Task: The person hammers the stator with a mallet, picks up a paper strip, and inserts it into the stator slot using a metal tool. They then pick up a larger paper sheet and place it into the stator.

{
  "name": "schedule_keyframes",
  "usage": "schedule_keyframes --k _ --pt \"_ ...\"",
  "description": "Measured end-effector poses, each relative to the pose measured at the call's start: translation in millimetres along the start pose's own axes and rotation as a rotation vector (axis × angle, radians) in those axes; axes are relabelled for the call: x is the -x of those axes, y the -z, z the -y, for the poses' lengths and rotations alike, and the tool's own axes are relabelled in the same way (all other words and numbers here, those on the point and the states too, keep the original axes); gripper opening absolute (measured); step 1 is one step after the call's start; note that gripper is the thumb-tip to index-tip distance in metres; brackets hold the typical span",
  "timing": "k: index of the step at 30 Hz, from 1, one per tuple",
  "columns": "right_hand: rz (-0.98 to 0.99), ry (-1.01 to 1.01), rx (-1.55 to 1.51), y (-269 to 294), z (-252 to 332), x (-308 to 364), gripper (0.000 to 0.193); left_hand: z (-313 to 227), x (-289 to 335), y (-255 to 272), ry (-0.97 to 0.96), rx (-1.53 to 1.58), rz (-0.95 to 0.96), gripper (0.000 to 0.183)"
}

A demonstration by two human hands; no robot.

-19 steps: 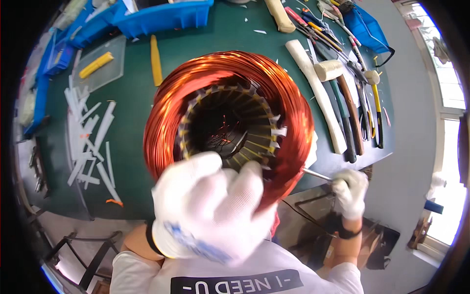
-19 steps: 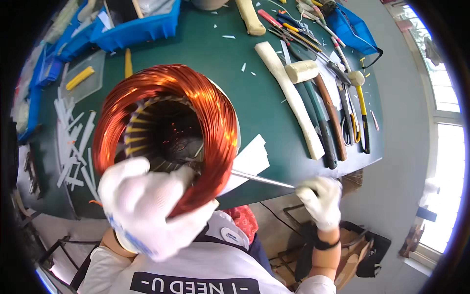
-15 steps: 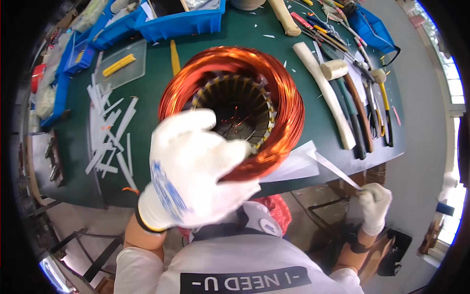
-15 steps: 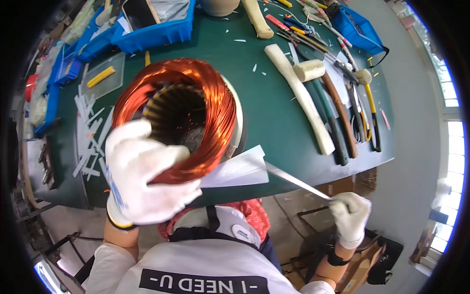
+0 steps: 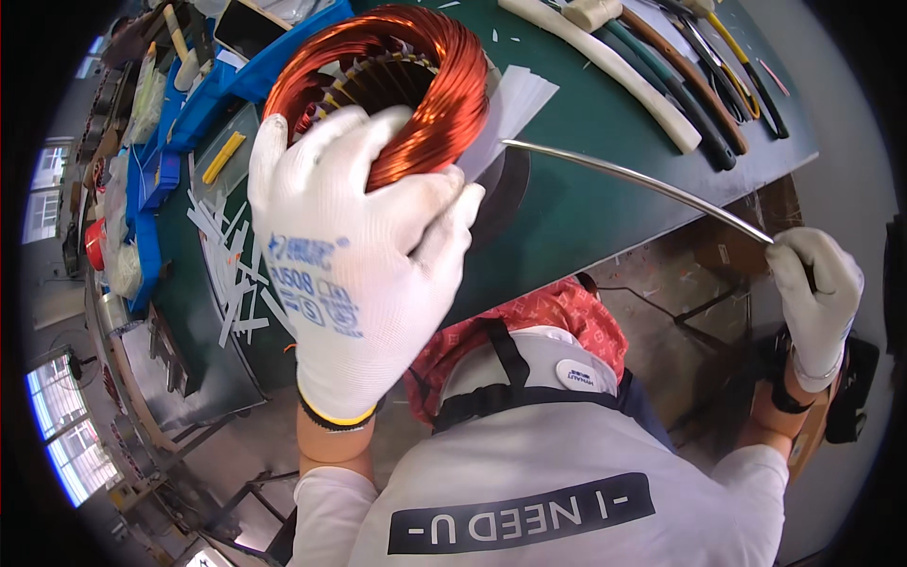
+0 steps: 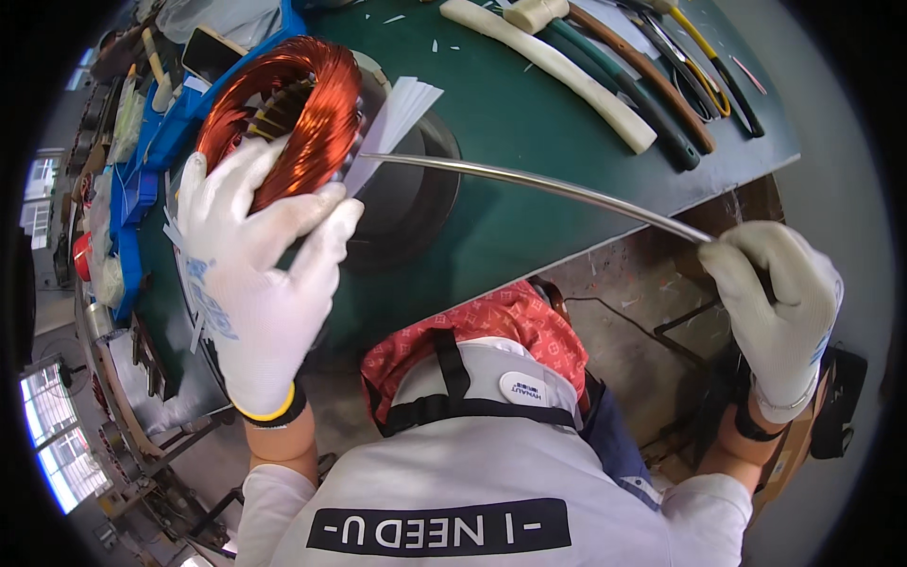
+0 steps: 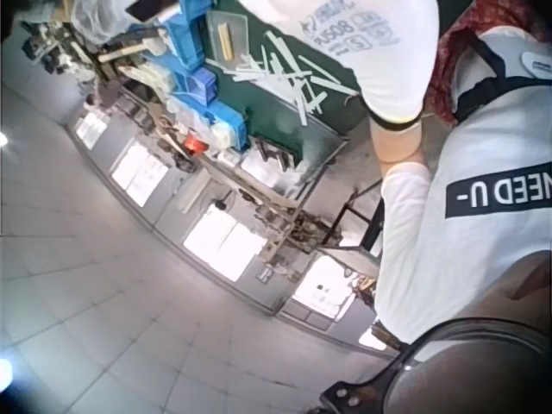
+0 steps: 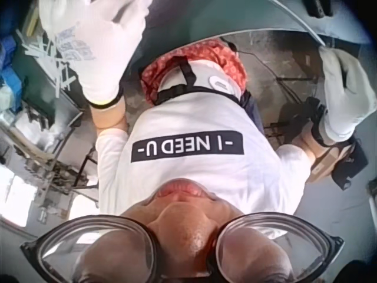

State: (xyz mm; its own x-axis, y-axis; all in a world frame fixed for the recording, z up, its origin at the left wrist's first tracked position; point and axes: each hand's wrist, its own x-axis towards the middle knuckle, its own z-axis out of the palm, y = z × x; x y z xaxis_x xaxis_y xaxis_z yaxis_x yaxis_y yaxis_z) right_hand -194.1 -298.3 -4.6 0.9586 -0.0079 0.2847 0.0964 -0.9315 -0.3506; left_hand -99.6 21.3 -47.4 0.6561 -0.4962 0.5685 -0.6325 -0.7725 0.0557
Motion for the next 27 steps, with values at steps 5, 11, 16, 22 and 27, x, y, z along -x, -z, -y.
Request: schedule_keyframes --k 5,11,16,22,27 --pt "0.024 0.101 0.141 -3.5 24.1 -17.3 0.013 -0.3 10.0 -3.9 0.021 0.024 -0.036 0.02" --pt "-0.003 0.217 0.128 -32.6 29.9 -25.6 0.011 -1.8 11.7 -16.3 0.015 0.093 -0.114 0.02" --pt "0.073 0.17 -0.018 -63.7 9.4 -47.9 0.01 -4.9 21.8 -18.2 0.278 0.204 -0.032 0.023" --pt "0.308 0.152 -0.357 -115.8 -57.1 -72.6 0.022 -10.2 15.9 -29.1 0.135 0.075 -0.226 0.012" --pt "0.477 -0.154 -0.747 -137.2 -75.0 -65.9 0.026 -9.6 8.1 -39.2 0.141 0.02 -0.381 0.011"
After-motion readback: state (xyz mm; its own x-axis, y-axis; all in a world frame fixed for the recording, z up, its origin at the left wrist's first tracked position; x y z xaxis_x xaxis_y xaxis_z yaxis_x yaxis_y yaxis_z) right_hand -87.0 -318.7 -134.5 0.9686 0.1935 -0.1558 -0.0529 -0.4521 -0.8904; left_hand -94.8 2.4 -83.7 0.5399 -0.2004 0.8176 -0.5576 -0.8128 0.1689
